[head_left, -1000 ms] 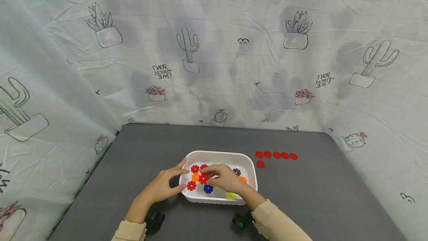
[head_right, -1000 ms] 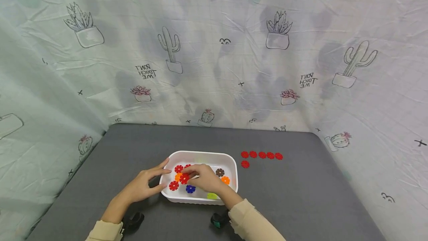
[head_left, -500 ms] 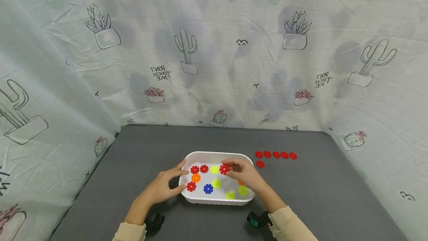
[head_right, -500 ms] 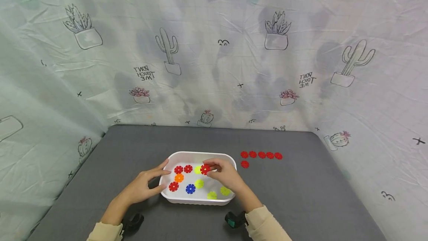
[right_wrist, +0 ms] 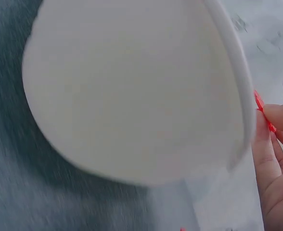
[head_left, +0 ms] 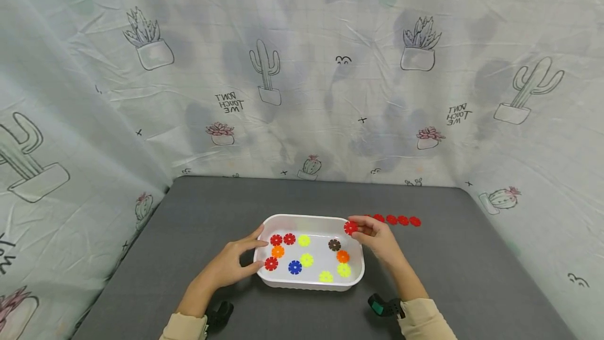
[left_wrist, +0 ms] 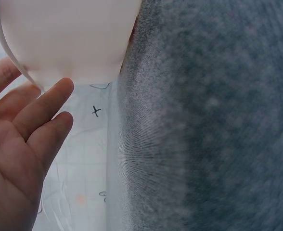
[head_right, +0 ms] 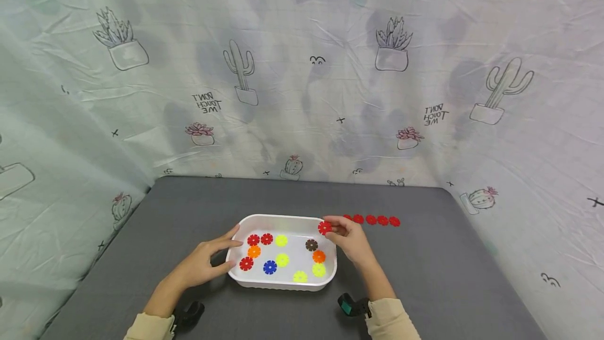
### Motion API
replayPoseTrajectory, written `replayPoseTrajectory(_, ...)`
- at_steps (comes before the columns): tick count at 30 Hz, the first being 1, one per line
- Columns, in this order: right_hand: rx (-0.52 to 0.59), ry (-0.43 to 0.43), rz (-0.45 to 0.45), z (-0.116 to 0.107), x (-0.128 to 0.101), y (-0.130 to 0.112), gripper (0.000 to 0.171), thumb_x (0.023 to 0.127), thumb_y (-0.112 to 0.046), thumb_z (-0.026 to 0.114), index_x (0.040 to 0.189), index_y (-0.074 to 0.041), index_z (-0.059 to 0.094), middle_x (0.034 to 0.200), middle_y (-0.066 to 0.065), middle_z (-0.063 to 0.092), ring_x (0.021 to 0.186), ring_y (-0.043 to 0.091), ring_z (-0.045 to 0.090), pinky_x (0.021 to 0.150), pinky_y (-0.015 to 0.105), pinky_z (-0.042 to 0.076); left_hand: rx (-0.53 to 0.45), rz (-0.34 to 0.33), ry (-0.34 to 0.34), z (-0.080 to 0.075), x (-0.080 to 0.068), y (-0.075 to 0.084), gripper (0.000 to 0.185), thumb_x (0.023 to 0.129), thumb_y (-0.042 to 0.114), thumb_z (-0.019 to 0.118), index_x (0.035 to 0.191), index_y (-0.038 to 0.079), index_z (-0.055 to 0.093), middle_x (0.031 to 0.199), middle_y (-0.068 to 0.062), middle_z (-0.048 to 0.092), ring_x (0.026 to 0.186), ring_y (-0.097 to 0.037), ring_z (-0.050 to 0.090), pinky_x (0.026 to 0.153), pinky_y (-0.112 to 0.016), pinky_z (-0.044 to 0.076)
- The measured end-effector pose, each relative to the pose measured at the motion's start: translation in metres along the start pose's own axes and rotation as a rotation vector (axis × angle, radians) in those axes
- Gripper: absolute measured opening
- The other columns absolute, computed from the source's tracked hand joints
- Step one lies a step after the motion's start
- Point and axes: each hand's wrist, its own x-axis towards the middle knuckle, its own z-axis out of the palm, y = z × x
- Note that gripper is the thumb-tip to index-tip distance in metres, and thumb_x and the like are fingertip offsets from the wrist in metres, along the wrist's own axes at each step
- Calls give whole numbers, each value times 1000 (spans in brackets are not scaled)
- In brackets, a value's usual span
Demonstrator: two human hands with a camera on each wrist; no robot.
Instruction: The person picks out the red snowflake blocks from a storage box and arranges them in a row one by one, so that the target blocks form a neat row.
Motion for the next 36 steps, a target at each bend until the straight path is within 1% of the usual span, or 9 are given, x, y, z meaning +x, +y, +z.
replayPoseTrajectory(4, 29, 78, 4, -15, -2, 9, 44, 80, -10, 65, 119, 7, 51, 99, 8, 61, 82, 8, 58, 74, 22, 52, -4, -12, 5, 0, -1, 0, 44, 83, 37, 59, 122, 16, 56, 145, 2, 31, 122, -17, 45, 94, -47, 41)
replayPoseTrajectory(9, 58, 194, 13, -32, -1, 25, 41, 80, -3, 63, 119, 6, 52, 92, -2, 62, 82, 8, 57, 71, 19, 51, -12, -31, 6, 0, -2, 1, 45, 82, 35, 60, 123, 17, 56, 145, 3, 30, 123, -18, 44, 94, -48, 41)
replayPoseTrajectory(13, 41, 270, 39, -41, 0, 38, 42, 80, -5, 64, 120, 5, 52, 93, -9, 61, 82, 4, 56, 70, 15, 49, -7, -23, 15, 0, -1, 1, 44, 82, 33, 61, 122, 16, 56, 145, 2, 31, 123, -18, 44, 94, -47, 41)
replayPoseTrajectory(18, 22, 331, 73, -46, -2, 50, 46, 80, -6, 65, 121, 8, 50, 95, -15, 61, 81, -2, 55, 69, 12, 48, 1, -13, 16, 0, -1, 0, 45, 82, 36, 60, 121, 16, 57, 145, 1, 32, 122, -19, 45, 94, -47, 41)
replayPoseTrajectory(22, 4, 387, 142, -46, -3, 55, 44, 80, -5, 65, 120, 6, 52, 95, -14, 58, 81, -2, 54, 69, 10, 47, -5, -16, 8, 0, -2, 0, 45, 82, 38, 59, 122, 16, 56, 145, 2, 31, 122, -18, 44, 95, -47, 40)
replayPoseTrajectory(26, -40, 425, 191, -47, -2, 60, 41, 80, -4, 64, 119, 1, 55, 97, -7, 56, 80, -1, 52, 68, 9, 46, -2, -12, 7, 1, -2, 0, 45, 83, 37, 59, 122, 16, 56, 145, 2, 30, 123, -18, 44, 94, -48, 41)
replayPoseTrajectory(29, -72, 433, 198, -48, -2, 62, 39, 80, -3, 63, 119, -1, 56, 101, 1, 56, 80, -1, 51, 67, 10, 46, -4, -9, 9, 0, -2, 1, 44, 83, 37, 59, 122, 16, 56, 145, 2, 30, 123, -18, 43, 94, -48, 41)
replayPoseTrajectory(33, -122, 432, 200, -49, -1, 66, 38, 81, -2, 62, 119, -2, 56, 112, 12, 56, 83, 0, 51, 67, 9, 45, -3, -7, 10, 0, -1, 1, 44, 83, 37, 59, 121, 15, 57, 145, 1, 30, 124, -19, 43, 94, -48, 40)
replayPoseTrajectory(36, -197, 429, 193, -51, -1, 69, 38, 81, -4, 62, 119, -3, 56, 118, 15, 55, 87, 3, 52, 68, 8, 44, -3, -15, 9, 0, -1, 1, 44, 83, 37, 59, 121, 16, 56, 145, 1, 31, 124, -19, 43, 94, -48, 40)
